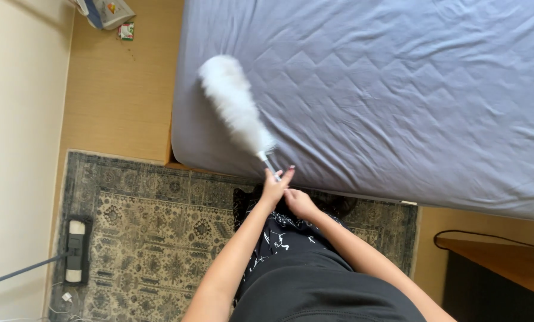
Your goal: The person uses a feather duster to wipe the surface of a bed covered with a grey sheet. They move around the bed, dusting the top surface and the edges, and occasionally pull the sheet taut with one hand while dusting with the other.
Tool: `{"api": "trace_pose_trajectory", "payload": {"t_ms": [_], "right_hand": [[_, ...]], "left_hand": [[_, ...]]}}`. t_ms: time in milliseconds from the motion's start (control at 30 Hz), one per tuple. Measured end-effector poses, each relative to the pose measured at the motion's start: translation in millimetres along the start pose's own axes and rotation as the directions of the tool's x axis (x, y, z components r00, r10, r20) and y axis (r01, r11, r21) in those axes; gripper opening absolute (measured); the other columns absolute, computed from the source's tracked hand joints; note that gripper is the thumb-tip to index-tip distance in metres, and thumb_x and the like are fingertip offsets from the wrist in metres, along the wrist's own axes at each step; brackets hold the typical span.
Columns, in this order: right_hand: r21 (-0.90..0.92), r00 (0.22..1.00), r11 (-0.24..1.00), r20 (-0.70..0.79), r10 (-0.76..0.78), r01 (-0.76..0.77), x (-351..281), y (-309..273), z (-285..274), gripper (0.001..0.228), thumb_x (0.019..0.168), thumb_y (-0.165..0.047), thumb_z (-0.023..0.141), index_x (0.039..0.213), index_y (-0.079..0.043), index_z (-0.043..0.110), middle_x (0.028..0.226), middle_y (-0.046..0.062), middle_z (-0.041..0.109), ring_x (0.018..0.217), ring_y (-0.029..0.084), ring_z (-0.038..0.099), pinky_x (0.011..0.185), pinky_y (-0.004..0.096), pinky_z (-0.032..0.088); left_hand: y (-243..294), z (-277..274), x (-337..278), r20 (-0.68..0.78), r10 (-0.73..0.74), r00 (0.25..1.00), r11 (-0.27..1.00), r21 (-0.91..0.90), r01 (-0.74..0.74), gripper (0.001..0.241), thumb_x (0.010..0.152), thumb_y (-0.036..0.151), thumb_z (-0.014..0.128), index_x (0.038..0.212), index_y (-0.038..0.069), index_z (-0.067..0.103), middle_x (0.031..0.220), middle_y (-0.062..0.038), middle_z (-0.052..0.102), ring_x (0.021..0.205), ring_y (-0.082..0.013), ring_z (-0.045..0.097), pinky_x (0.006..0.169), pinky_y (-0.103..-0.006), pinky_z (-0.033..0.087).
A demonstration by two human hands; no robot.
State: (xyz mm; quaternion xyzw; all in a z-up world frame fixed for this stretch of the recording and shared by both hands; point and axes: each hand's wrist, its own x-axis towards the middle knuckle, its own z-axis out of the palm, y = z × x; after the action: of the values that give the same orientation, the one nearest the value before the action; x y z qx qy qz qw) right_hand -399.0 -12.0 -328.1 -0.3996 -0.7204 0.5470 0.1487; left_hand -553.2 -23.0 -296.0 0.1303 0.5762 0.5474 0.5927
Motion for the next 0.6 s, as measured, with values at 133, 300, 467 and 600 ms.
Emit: {"api": "trace_pose_trajectory", "payload": {"t_ms": [133, 300, 467, 600], "right_hand": [[0.022, 0.892, 0.928, 0.286, 0.350, -0.372, 13, -125, -19, 0.050, 0.109, -0.045, 0.049, 0.100, -0.001, 0.070, 0.074, 0.007, 0.067, 0.060, 0.017, 0.061, 0.054, 0.033, 0.052], [0.189, 0.794, 0.849, 0.495, 0.352, -0.494, 19, -174, -40, 0.051, 0.107, -0.045, 0.039, 0.118, -0.005, 0.068, 0.091, 0.011, 0.073, 0.074, 0.019, 0.070, 0.061, 0.034, 0.059], [0.225, 0.861, 0.844, 0.283, 0.421, -0.487, 2, -102, -89, 0.053, 0.105, -0.047, 0.041, 0.118, -0.003, 0.069, 0.097, 0.011, 0.076, 0.078, 0.020, 0.075, 0.069, 0.034, 0.062], [0.225, 0.733, 0.710, 0.030, 0.680, -0.668, -24, -53, -141, 0.050, 0.105, -0.045, 0.044, 0.119, -0.003, 0.069, 0.102, 0.011, 0.077, 0.081, 0.022, 0.076, 0.070, 0.037, 0.060]], "left_hand": [[67, -16, -41, -0.199, 0.000, 0.980, 0.989, -0.145, -0.029, 0.063, 0.098, 0.032, 0.070, 0.140, 0.002, 0.035, 0.096, -0.009, 0.057, 0.079, -0.0145, 0.060, 0.065, -0.0307, 0.053], [135, -75, -51, -0.441, -0.027, 0.897, 0.821, -0.522, -0.232, 0.036, 0.105, 0.019, 0.050, 0.140, 0.013, 0.057, 0.068, 0.006, 0.041, 0.050, -0.0023, 0.033, 0.043, -0.0196, 0.028], [173, -115, -68, -0.385, 0.197, 0.902, 0.939, -0.191, -0.286, 0.036, 0.107, 0.020, 0.052, 0.142, 0.018, 0.059, 0.071, 0.008, 0.041, 0.053, -0.0011, 0.032, 0.045, -0.0185, 0.026], [193, -112, -68, -0.093, 0.404, 0.910, 0.860, 0.379, -0.343, 0.032, 0.109, 0.025, 0.054, 0.136, 0.020, 0.068, 0.087, 0.005, 0.060, 0.065, -0.0063, 0.047, 0.058, -0.0230, 0.039]]}}
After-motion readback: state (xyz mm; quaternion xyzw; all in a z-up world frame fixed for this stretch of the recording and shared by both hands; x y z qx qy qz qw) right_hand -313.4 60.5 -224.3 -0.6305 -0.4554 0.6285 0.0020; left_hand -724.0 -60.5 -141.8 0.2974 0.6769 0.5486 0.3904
